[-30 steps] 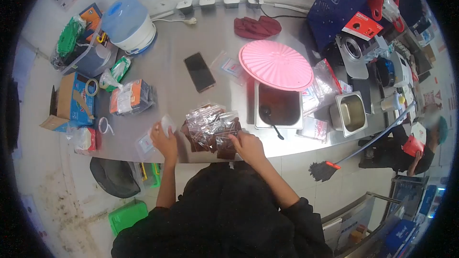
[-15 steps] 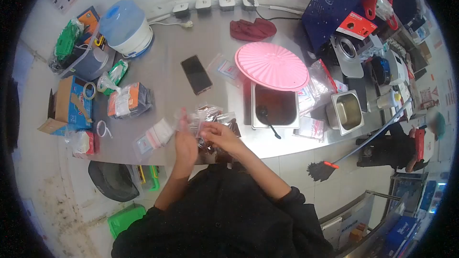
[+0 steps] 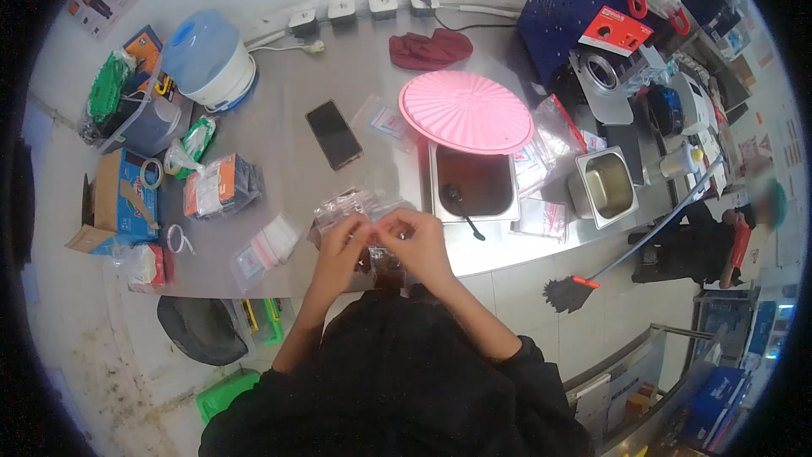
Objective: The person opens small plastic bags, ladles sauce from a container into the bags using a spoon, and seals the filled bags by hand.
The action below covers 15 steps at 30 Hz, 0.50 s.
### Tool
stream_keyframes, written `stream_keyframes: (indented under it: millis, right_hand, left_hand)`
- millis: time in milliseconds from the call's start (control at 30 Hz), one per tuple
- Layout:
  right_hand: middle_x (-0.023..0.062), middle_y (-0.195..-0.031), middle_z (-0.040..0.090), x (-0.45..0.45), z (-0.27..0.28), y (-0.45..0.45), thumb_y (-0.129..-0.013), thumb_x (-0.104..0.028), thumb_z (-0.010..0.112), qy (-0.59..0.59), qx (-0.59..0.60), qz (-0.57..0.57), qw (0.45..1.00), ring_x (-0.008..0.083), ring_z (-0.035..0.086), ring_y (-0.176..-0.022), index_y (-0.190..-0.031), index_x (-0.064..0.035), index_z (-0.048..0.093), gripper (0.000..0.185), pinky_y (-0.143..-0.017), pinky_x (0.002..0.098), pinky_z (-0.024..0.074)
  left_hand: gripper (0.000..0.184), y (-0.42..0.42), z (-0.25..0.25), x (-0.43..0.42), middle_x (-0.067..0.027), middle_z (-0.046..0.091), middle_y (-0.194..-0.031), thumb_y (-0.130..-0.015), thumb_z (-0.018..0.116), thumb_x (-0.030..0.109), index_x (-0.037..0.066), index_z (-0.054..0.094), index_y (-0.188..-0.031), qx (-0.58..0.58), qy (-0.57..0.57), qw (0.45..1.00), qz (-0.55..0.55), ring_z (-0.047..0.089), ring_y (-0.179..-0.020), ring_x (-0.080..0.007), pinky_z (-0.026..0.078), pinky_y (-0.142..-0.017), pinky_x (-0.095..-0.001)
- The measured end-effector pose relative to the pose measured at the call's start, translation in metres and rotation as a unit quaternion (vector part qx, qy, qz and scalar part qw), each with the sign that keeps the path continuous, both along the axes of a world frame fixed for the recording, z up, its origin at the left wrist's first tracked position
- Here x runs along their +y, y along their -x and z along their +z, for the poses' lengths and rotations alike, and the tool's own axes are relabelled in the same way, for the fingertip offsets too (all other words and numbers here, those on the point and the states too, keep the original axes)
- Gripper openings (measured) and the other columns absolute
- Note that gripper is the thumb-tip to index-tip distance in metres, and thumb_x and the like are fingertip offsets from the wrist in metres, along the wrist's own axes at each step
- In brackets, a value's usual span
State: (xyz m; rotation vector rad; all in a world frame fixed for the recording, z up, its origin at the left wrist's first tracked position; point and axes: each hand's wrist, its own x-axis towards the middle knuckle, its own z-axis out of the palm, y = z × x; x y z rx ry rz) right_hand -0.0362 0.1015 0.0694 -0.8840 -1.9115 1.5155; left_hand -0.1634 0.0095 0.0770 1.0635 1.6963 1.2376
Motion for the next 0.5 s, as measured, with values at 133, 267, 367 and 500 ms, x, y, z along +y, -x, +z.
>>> stream_keyframes:
  millis: [133,267,367,500]
  right_hand:
    - [0.0008,-0.068,0.061,0.001,-0.001,-0.005,-0.082,-0.007,0.063,0.124,0.044,0.04,0.99,0.0062,0.055,-0.061,-0.078,0.0007,0.062,0.009,-0.056,0.0216,0.0439]
    - [0.0056,-0.066,0.061,-0.002,-0.012,-0.011,-0.086,-0.01,0.056,0.19,0.095,0.068,0.975,0.0129,0.058,-0.063,-0.081,0.0031,0.056,0.014,-0.058,0.0283,0.0444]
    - [0.0078,-0.062,0.057,-0.012,0.003,-0.012,-0.09,-0.013,0.046,-0.007,0.003,0.064,0.998,0.0148,0.054,-0.058,-0.078,0.0029,0.054,0.021,-0.054,0.0319,0.0415]
    - [0.0169,-0.06,0.051,-0.018,0.013,-0.013,-0.09,-0.013,0.038,-0.017,-0.01,0.031,0.999,0.0222,0.05,-0.054,-0.078,0.0051,0.052,0.026,-0.054,0.0341,0.0396]
  left_hand:
    - [0.029,-0.007,-0.009,0.009,-0.007,0.051,-0.063,-0.093,0.045,0.023,-0.002,0.053,-0.081,-0.014,0.044,0.999,-0.004,0.05,-0.059,-0.0168,0.042,-0.06,-0.033]
    - [0.028,-0.013,-0.016,0.01,-0.0048,0.049,-0.061,-0.094,0.043,0.022,0.0,0.051,-0.079,0.028,-0.034,0.999,-0.008,0.048,-0.056,-0.0136,0.037,-0.053,-0.0304]
    - [0.029,-0.022,-0.01,0.011,-0.0031,0.048,-0.06,-0.095,0.042,0.022,0.002,0.051,-0.076,0.188,-0.08,0.979,-0.005,0.046,-0.054,-0.0104,0.035,-0.05,-0.0276]
    - [0.026,-0.039,-0.02,0.008,-0.0049,0.04,-0.056,-0.094,0.043,0.018,0.002,0.048,-0.074,-0.12,-0.088,0.985,0.082,0.043,-0.053,-0.0101,0.032,-0.048,-0.0288]
